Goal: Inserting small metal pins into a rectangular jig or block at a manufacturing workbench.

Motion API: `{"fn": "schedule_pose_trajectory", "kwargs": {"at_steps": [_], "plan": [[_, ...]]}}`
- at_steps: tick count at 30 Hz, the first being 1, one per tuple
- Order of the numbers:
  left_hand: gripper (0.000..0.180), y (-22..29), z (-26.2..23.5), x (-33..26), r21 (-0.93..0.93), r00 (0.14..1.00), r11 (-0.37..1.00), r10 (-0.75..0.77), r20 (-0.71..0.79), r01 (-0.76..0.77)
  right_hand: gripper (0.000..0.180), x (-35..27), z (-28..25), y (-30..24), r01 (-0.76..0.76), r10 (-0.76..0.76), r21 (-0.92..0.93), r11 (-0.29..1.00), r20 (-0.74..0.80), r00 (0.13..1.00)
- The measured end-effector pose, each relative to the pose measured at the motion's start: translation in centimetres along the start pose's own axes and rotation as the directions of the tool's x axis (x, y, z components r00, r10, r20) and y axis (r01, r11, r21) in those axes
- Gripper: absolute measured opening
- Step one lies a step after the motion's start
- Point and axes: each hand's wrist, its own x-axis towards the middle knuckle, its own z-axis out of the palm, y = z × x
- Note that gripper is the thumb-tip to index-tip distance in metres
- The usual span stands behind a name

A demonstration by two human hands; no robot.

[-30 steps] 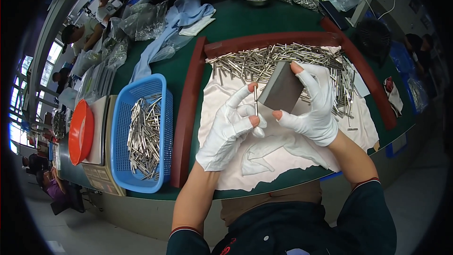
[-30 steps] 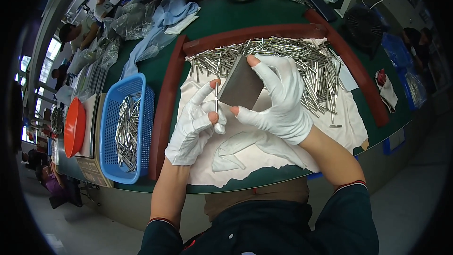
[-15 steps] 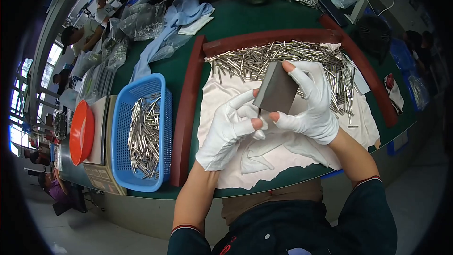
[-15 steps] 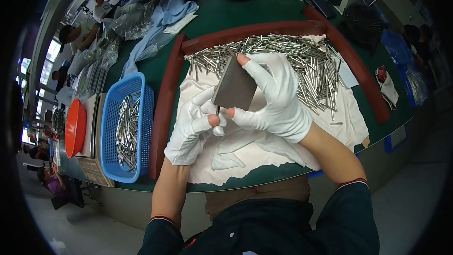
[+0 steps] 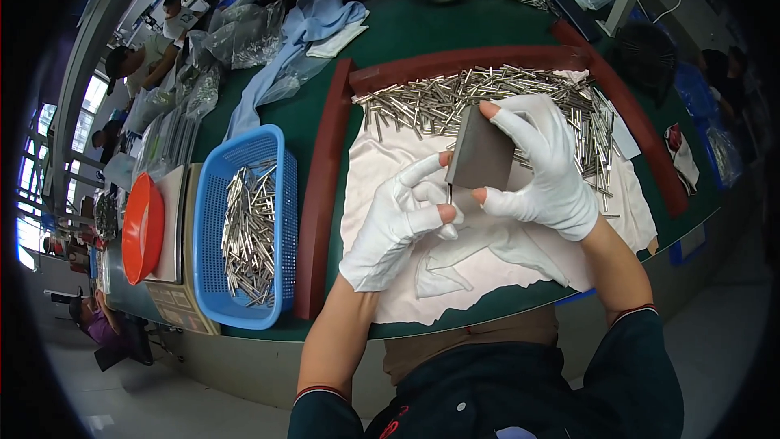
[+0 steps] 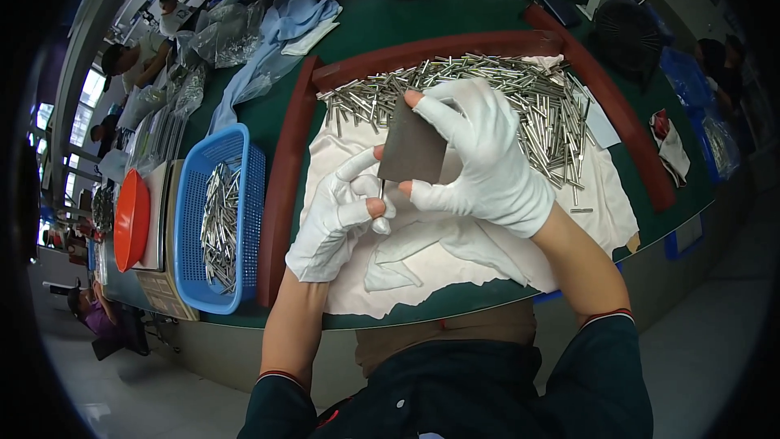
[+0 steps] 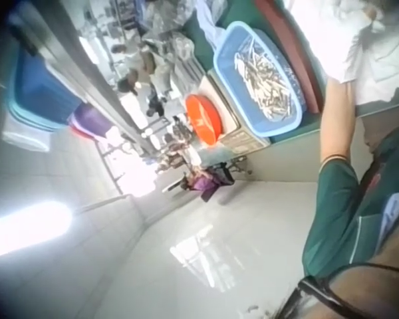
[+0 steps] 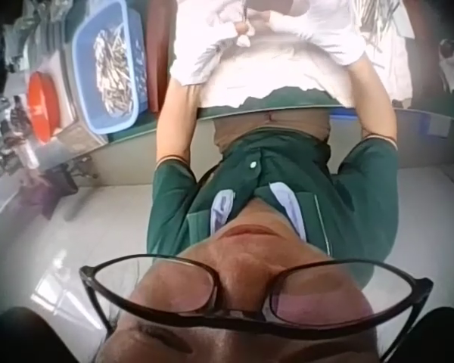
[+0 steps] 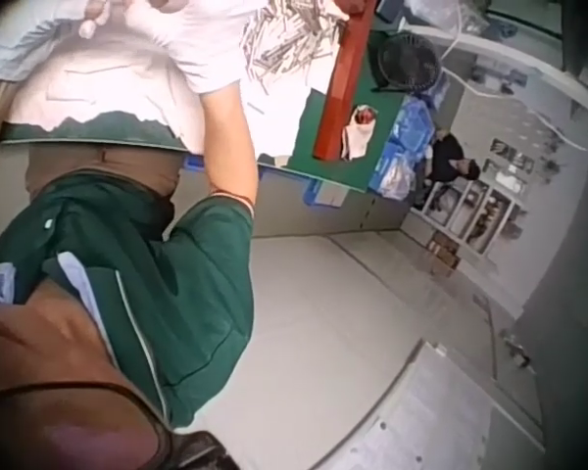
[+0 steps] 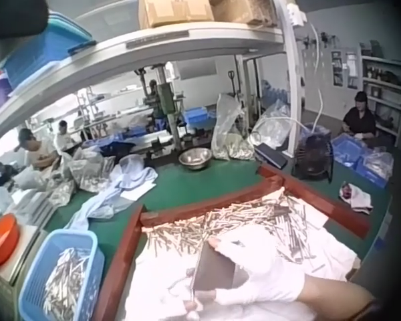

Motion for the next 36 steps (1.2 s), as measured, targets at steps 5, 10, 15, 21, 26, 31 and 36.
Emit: {"fn": "schedule_pose_trajectory", "kwargs": {"at_steps": [5,10,15,21,26,31,36], "plan": [[0.079,0.4,0.1,0.2,-0.061,0.992,0.996,0.059,-0.111,-0.066,0.079,-0.2,-0.3,0.4,0.012,-0.012,-0.010,1.000,-0.053,0.999],[0.076,0.4,-0.1,0.0,-0.056,0.995,0.996,0.058,-0.076,-0.063,0.079,-0.5,0.4,0.1,-0.015,0.015,0.001,1.000,-0.089,0.996],[0.077,0.2,-0.4,0.0,-0.055,0.996,0.996,0.060,-0.061,-0.063,0.079,-0.5,0.5,-0.4,-0.015,0.014,-0.004,1.000,-0.094,0.995],[0.079,0.1,0.7,0.2,-0.026,0.999,0.999,-0.025,-0.025,0.024,0.082,-0.4,1.3,-0.8,0.036,-0.035,0.018,0.999,-0.072,0.997],[0.074,-0.1,0.1,0.0,-0.046,1.000,0.999,0.005,-0.010,-0.006,0.080,-0.6,1.5,-0.9,0.046,-0.046,0.000,0.999,-0.096,0.994],[0.072,0.2,0.4,-0.1,-0.082,1.000,0.997,0.003,-0.001,-0.003,0.078,-0.7,1.4,-1.0,0.056,-0.064,-0.055,0.997,-0.148,0.987],[0.073,-0.1,1.3,0.1,-0.035,1.000,0.999,0.009,-0.027,-0.010,0.080,-1.0,1.8,-1.1,0.121,-0.145,-0.130,0.984,-0.195,0.970]]}}
